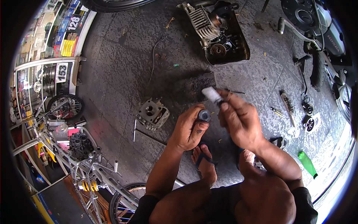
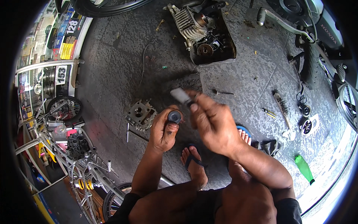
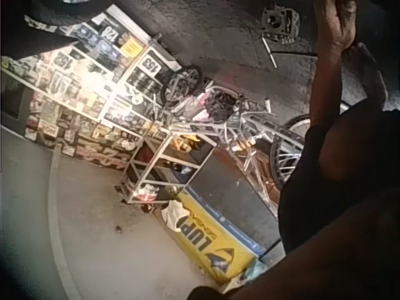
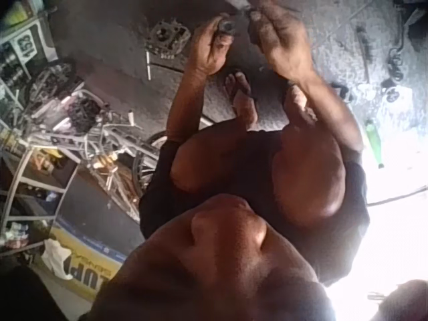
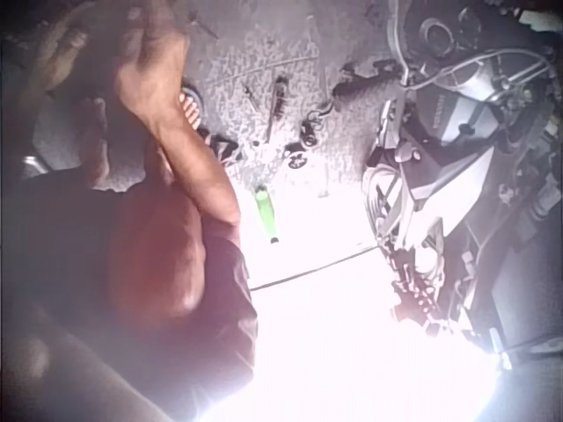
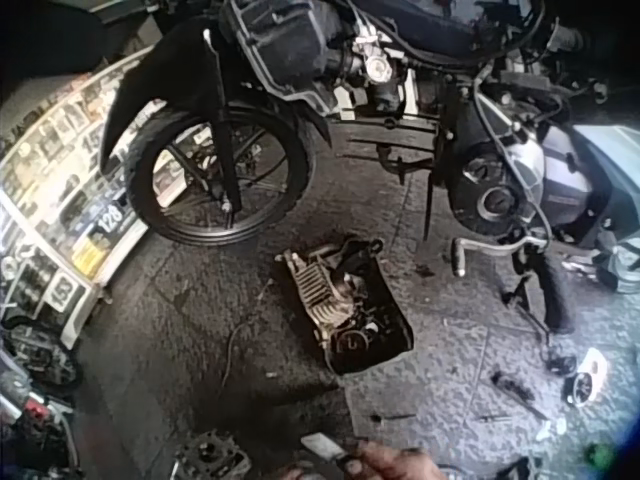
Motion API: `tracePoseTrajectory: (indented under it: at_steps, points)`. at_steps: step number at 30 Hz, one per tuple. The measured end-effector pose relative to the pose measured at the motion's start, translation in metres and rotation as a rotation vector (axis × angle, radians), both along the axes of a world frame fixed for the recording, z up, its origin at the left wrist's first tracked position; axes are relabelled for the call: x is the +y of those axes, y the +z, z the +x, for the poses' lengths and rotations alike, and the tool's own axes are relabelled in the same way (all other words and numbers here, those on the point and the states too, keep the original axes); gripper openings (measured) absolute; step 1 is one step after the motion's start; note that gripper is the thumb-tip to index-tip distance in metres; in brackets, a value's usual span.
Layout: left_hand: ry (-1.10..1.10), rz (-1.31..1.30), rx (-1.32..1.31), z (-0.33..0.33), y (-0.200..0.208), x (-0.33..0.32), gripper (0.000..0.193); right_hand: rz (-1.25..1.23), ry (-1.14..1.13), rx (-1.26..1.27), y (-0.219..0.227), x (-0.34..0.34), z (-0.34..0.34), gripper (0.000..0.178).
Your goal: The person brushes the exterior of a metal engine component with a wire brush, uses a small tool to scrape the inner circular opening, and затем applies a white lubricant to a smaller cylindrical part.
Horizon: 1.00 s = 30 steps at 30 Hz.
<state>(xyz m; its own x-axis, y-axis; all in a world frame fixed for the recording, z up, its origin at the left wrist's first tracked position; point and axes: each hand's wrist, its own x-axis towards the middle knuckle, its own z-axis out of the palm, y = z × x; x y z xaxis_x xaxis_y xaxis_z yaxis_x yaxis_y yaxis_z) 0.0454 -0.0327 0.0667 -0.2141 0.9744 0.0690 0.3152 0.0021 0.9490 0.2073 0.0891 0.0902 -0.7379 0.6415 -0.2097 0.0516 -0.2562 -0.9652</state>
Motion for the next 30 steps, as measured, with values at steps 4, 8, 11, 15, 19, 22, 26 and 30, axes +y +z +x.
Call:
tracePoseTrajectory:
  at_steps: [4,8,11,15,19,22,26,30]
  points:
    - [0.025,0.044,-0.003,0.006,0.001,0.006,0.057,0.045,0.047,0.040,-0.002,-0.009,-0.001,0.033]
    - [-0.011,-0.029,0.016,0.005,0.003,0.003,0.053,0.069,0.075,0.024,-0.008,-0.011,-0.001,0.033]
    - [-0.052,-0.039,0.074,0.006,-0.002,0.000,0.044,0.132,0.037,-0.035,-0.009,-0.014,0.000,0.034]
    - [-0.115,-0.052,0.055,0.001,-0.001,-0.002,0.034,0.304,0.075,0.097,-0.014,-0.012,0.000,0.039]
    - [-0.102,-0.022,-0.024,0.002,0.010,0.008,0.032,0.366,0.166,0.094,-0.004,-0.002,0.001,0.042]
    - [-0.111,-0.078,0.123,0.007,0.013,0.015,0.032,0.215,0.031,0.016,0.000,-0.009,0.000,0.040]
    - [-0.099,-0.013,0.120,0.007,0.008,0.012,0.033,0.222,0.037,0.034,-0.004,-0.009,0.002,0.038]
    - [-0.061,0.074,0.060,0.005,0.008,0.009,0.038,0.352,0.164,0.111,-0.001,-0.002,0.002,0.039]
